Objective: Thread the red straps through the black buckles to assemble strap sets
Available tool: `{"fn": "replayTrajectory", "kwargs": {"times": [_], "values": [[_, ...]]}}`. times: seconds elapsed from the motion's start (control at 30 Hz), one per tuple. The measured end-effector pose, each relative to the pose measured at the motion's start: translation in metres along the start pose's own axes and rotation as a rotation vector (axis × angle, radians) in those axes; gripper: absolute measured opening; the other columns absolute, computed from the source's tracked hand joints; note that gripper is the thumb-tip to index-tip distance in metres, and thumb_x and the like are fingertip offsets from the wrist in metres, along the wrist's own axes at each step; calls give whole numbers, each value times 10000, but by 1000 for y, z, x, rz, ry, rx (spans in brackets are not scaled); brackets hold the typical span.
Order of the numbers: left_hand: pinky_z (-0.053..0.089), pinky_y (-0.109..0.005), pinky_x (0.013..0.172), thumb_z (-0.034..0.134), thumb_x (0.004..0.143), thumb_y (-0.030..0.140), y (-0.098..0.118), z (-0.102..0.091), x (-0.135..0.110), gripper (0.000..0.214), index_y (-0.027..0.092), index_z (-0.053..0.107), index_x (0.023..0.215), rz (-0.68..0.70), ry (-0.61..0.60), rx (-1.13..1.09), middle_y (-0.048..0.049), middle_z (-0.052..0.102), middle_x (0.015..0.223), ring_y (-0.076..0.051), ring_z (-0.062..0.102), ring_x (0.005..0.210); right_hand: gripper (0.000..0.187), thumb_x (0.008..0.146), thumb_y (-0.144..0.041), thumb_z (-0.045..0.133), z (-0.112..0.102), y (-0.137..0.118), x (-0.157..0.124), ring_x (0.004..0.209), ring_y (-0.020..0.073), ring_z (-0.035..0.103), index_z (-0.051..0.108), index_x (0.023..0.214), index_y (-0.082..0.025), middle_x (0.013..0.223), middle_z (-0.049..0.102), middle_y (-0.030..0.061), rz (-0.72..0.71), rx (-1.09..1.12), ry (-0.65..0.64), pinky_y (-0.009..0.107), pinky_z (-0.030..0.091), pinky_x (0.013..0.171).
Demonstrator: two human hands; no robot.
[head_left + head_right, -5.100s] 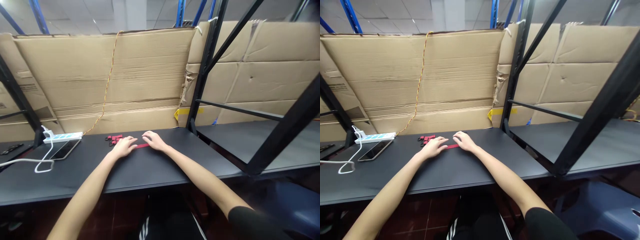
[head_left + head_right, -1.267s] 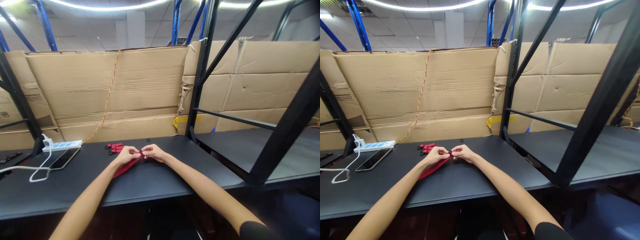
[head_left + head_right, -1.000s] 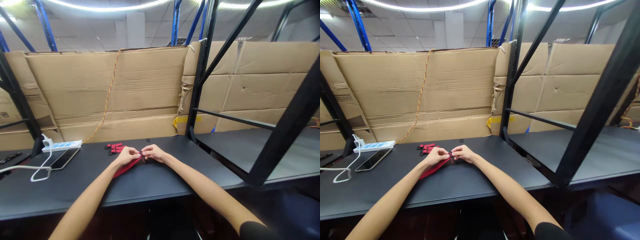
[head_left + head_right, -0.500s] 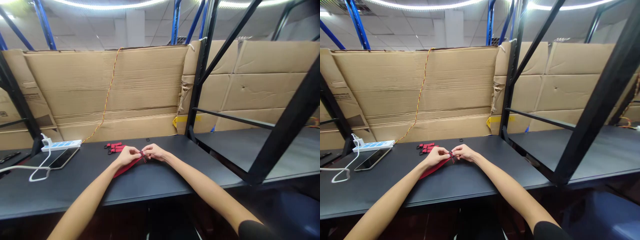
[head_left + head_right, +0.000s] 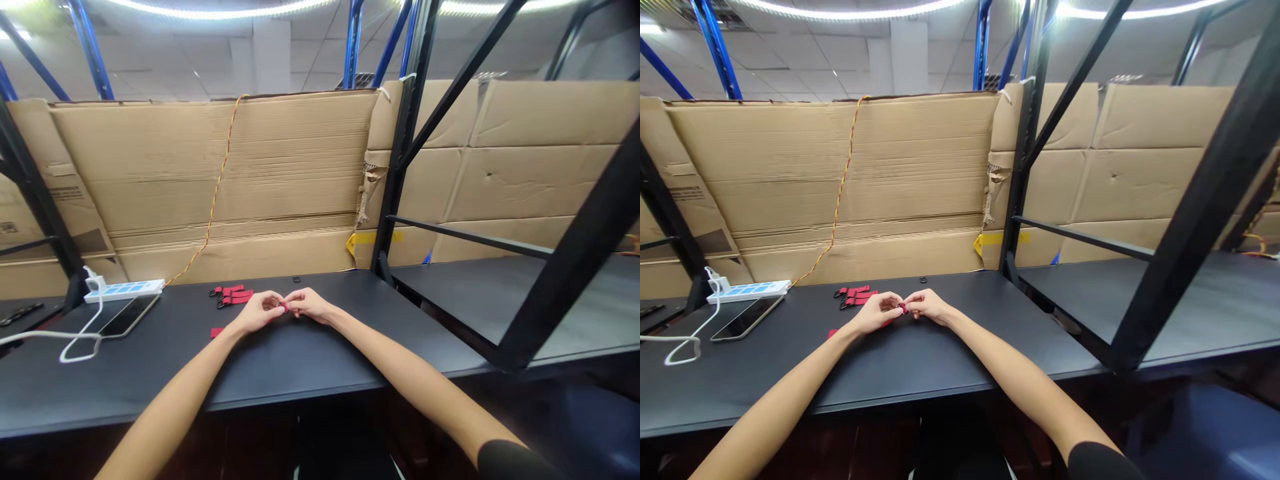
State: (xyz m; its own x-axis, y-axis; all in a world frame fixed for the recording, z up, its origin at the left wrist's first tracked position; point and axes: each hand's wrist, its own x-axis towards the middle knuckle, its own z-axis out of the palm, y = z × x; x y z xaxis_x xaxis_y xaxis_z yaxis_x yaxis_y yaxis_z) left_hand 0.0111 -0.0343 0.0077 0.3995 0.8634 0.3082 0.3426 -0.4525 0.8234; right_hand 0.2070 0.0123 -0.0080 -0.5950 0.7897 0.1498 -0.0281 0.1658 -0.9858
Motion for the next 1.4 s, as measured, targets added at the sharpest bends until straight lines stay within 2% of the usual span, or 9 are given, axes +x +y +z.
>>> {"fn": "replayTrajectory", "kwargs": {"times": [0.17, 0.27, 0.37, 0.47, 0.63, 0.8, 1.03, 1.27, 1.4], "values": [[485, -303, 783, 630, 769, 341, -1, 2, 1, 205, 153, 604, 844, 31, 50, 72, -52, 664, 847, -171, 615, 809, 241, 622, -294, 754, 0, 2, 3, 493, 83, 500, 710, 799, -136, 617, 634, -5, -54, -44, 10, 232, 399, 522], [484, -294, 796, 621, 776, 360, 3, 1, 2, 215, 161, 579, 848, 66, 95, 7, -61, 665, 922, -178, 622, 870, 220, 614, -274, 741, 0, 5, 6, 471, 87, 498, 704, 783, -139, 582, 624, -10, -49, -74, 59, 234, 401, 502], [488, -282, 745, 578, 814, 393, 7, -2, 3, 245, 163, 559, 896, 73, 162, -68, -45, 675, 846, -159, 634, 782, 234, 621, -262, 724, 0, 8, 8, 471, 94, 516, 712, 815, -133, 587, 635, -3, -49, -88, 109, 240, 413, 508], [492, -278, 695, 598, 802, 402, 5, -3, 3, 283, 151, 610, 933, 41, 239, 8, -38, 681, 755, -159, 631, 702, 291, 641, -300, 728, 1, 9, 8, 515, 112, 565, 719, 871, -122, 618, 658, 15, -82, -63, 117, 257, 447, 557], [510, -292, 680, 645, 767, 409, -7, -1, 2, 307, 154, 703, 929, 19, 226, 152, -57, 716, 759, -177, 652, 689, 398, 642, -384, 759, 3, 8, 7, 595, 158, 634, 713, 935, -119, 677, 692, 46, -113, -33, 100, 306, 498, 631], [517, -294, 643, 693, 724, 406, -12, 1, 3, 331, 146, 670, 927, -13, 264, 118, -60, 719, 728, -190, 671, 663, 391, 635, -395, 779, 9, 5, 4, 615, 162, 647, 717, 920, -134, 716, 698, 47, -149, 5, 67, 331, 520, 676], [510, -295, 631, 713, 702, 384, -5, -1, 2, 314, 129, 659, 876, -36, 273, 33, -61, 706, 671, -190, 666, 634, 415, 647, -404, 785, 14, -5, -3, 672, 172, 660, 717, 952, -131, 777, 714, 60, -156, 91, 1, 359, 520, 748], [529, -315, 693, 694, 732, 407, -2, 3, 2, 326, 144, 649, 919, 37, 243, 34, -64, 713, 790, -186, 669, 703, 431, 585, -333, 833, 9, -3, -3, 667, 159, 658, 683, 943, -143, 775, 695, 38, -70, 195, -42, 342, 534, 710], [521, -343, 802, 770, 652, 388, 5, 6, 0, 474, 181, 610, 1048, 101, 270, 196, -77, 689, 1021, -220, 653, 927, 465, 545, -287, 847, 8, -1, 0, 601, 131, 631, 646, 943, -156, 738, 684, 12, -35, 236, 26, 287, 512, 633]]}}
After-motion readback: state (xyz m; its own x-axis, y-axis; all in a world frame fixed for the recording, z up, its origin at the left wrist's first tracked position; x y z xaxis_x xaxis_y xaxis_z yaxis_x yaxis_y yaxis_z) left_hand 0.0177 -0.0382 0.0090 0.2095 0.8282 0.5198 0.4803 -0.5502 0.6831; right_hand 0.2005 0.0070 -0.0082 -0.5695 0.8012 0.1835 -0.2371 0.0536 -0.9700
